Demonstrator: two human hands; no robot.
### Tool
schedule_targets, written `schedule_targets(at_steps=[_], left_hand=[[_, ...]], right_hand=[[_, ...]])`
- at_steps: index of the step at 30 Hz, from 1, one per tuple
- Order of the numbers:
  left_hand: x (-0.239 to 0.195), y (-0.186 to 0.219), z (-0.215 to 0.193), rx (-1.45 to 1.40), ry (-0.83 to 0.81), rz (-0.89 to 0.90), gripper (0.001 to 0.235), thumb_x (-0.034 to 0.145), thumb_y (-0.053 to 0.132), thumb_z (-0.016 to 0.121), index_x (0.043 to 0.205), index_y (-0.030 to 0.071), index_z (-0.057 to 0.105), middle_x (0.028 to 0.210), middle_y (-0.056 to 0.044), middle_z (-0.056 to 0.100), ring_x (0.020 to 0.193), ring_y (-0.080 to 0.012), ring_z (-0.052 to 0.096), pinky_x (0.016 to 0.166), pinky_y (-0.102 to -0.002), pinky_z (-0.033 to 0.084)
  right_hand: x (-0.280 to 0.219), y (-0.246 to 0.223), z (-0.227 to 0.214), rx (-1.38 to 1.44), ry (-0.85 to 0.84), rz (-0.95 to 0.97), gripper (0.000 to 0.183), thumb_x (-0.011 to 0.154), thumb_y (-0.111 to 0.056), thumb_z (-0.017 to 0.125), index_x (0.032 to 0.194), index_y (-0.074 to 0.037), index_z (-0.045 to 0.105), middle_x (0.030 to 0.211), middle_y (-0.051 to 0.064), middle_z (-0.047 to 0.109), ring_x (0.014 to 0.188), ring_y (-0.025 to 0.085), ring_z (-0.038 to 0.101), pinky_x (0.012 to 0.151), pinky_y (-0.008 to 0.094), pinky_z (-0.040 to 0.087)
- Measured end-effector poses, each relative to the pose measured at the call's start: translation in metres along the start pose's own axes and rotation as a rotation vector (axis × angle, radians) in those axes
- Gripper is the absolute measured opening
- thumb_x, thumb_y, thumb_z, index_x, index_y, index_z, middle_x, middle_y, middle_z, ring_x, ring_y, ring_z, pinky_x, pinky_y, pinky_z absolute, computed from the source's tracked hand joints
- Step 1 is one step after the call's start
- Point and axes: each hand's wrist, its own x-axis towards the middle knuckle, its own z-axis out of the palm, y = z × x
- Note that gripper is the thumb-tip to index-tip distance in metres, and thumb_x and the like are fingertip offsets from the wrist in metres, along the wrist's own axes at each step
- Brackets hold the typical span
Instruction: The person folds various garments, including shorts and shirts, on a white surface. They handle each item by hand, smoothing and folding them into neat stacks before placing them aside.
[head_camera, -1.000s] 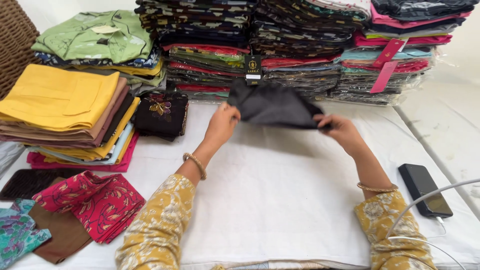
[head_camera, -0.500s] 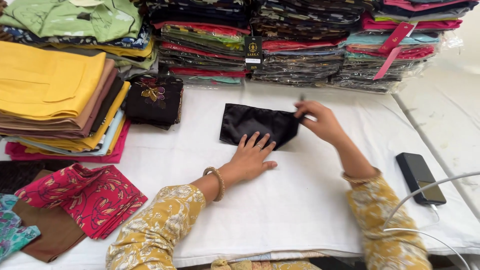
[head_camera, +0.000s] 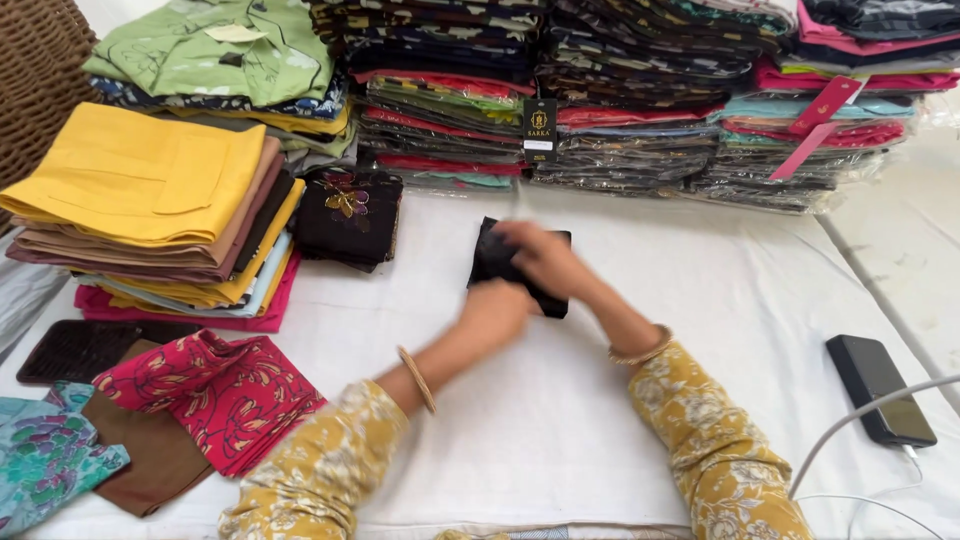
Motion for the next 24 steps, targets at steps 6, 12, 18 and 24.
schedule_targets(at_steps=[6,12,18,24], left_hand=[[-0.002,-0.059,-0.067,0.079,-0.023,-0.114,0.038,0.089,0.026,0.073,0.125,0.014,0.067,0.13,-0.011,0.064,0.122,-0.0322,0.058,0.099,-0.044,0.05],[-0.008,-0.033,-0.06,0.029,0.002,0.318,0.053,0.08,0.037,0.08,0.125,0.012,0.068,0.144,-0.009,0.051,0.137,-0.032,0.042,0.11,-0.049,0.036],[-0.005,-0.042,-0.039,0.073,0.057,0.261,0.027,0.094,0.018,0.067,0.12,0.012,0.071,0.125,-0.007,0.071,0.116,-0.0276,0.064,0.1,-0.041,0.05],[0.008,-0.094,-0.058,-0.567,0.353,0.057,0.025,0.102,0.018,0.063,0.124,0.007,0.07,0.094,-0.012,0.065,0.082,-0.0212,0.06,0.078,-0.036,0.049]], right_hand=[[-0.018,0.068,-0.059,0.173,0.011,0.028,0.038,0.092,0.002,0.061,0.125,-0.014,0.07,0.135,0.004,0.07,0.128,0.02,0.065,0.106,0.035,0.055],[-0.024,0.064,-0.063,-0.062,-0.467,0.109,0.057,0.077,0.0,0.073,0.128,-0.024,0.069,0.152,-0.003,0.049,0.143,0.02,0.04,0.117,0.04,0.037],[-0.017,0.089,-0.04,-0.158,-0.291,-0.101,0.03,0.084,-0.005,0.075,0.111,-0.017,0.077,0.14,0.0,0.066,0.142,0.021,0.048,0.12,0.046,0.026],[-0.007,0.055,-0.034,0.22,-0.009,0.13,0.016,0.104,-0.018,0.063,0.117,-0.009,0.066,0.099,0.006,0.069,0.091,0.015,0.06,0.086,0.033,0.051]])
